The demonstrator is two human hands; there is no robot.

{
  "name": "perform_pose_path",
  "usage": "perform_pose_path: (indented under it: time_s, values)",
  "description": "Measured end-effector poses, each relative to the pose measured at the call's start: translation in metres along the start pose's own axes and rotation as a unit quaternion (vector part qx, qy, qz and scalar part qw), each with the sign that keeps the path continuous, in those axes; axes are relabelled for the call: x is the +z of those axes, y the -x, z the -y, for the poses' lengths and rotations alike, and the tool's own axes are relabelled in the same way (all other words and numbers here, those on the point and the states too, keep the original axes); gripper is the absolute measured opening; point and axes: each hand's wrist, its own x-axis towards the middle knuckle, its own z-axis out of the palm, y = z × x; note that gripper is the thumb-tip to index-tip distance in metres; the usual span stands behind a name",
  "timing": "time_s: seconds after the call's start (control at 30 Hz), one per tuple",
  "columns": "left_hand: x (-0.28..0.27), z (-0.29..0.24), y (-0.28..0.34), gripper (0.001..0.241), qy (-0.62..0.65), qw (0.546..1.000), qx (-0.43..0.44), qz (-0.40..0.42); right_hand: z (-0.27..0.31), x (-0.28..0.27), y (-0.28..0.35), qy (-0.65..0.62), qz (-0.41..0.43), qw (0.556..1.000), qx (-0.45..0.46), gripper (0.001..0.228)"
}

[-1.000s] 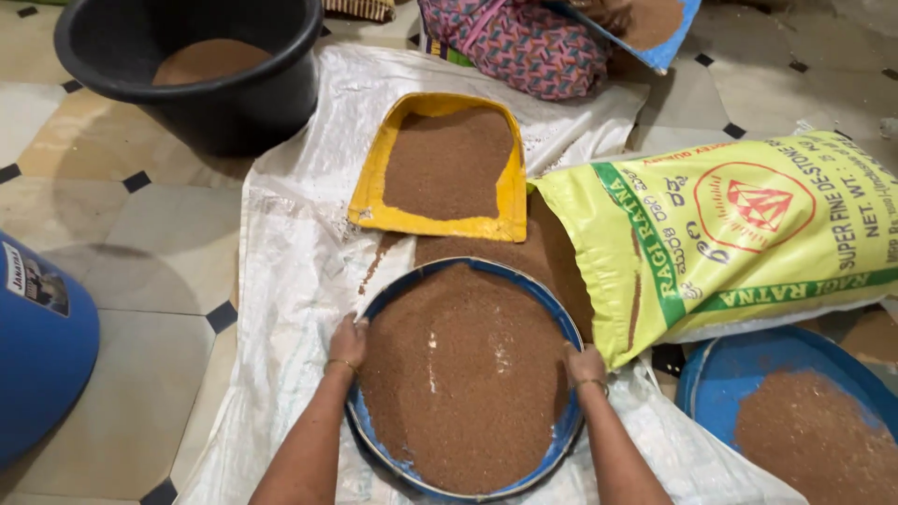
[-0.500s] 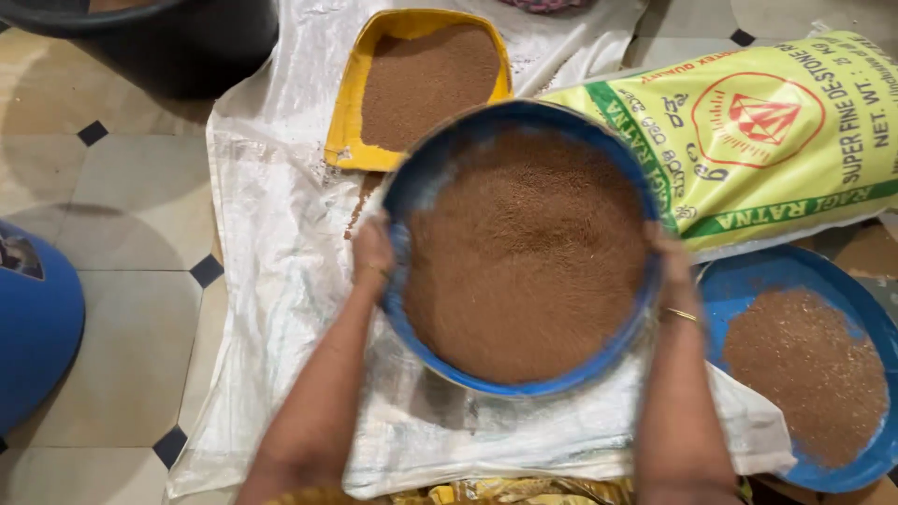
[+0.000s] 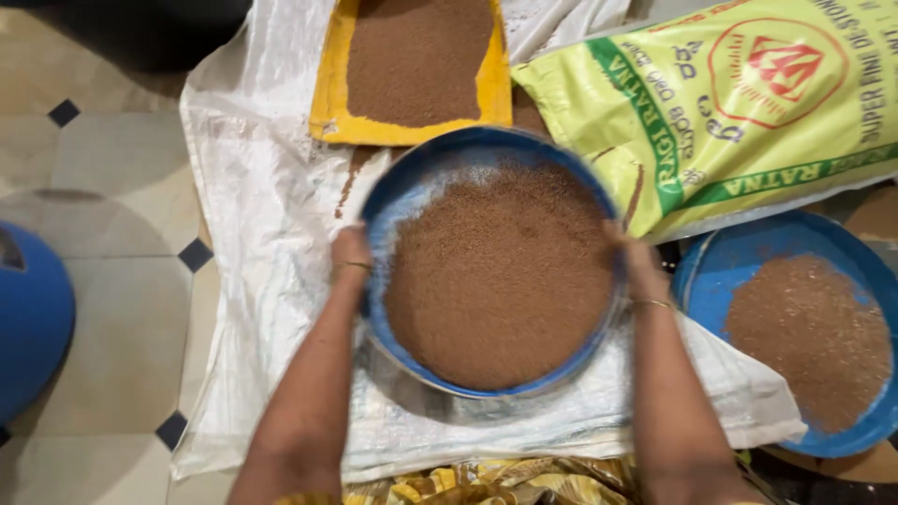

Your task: The person is sorting grains or seeds using a blue sieve on the floor.

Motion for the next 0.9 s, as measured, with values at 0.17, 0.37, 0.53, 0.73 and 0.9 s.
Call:
perform_pose_path:
  time_s: [0.17,0.37,0.53,0.73,0.9]
  values:
    - [-0.031,0.026,0.021,0.056,-0.038,0.983,-0.162,0.081,0.003,-0.031,0.004,0.041,-0.073,0.984,0.157,0.057]
    - [-0.034,-0.038,0.056,0.038,-0.120,0.991,0.023,-0.062,0.118,0.043,0.060,0.483,-0.142,0.766,-0.399,0.035]
    - [0.012,-0.083,0.065,0.045,0.072,0.980,0.177,0.048,0.100,0.084,0.020,0.339,0.028,0.909,-0.242,0.031]
    - [0.077,-0.145,0.145,0.046,0.217,0.974,0.039,0.060,0.033,0.137,0.089,0.039,0.051,0.993,-0.103,0.041]
    - [0.021,-0.223,0.092,0.057,0.535,0.795,-0.286,0.000,0.115,0.180,0.066,-0.171,0.085,0.980,0.058,0.054]
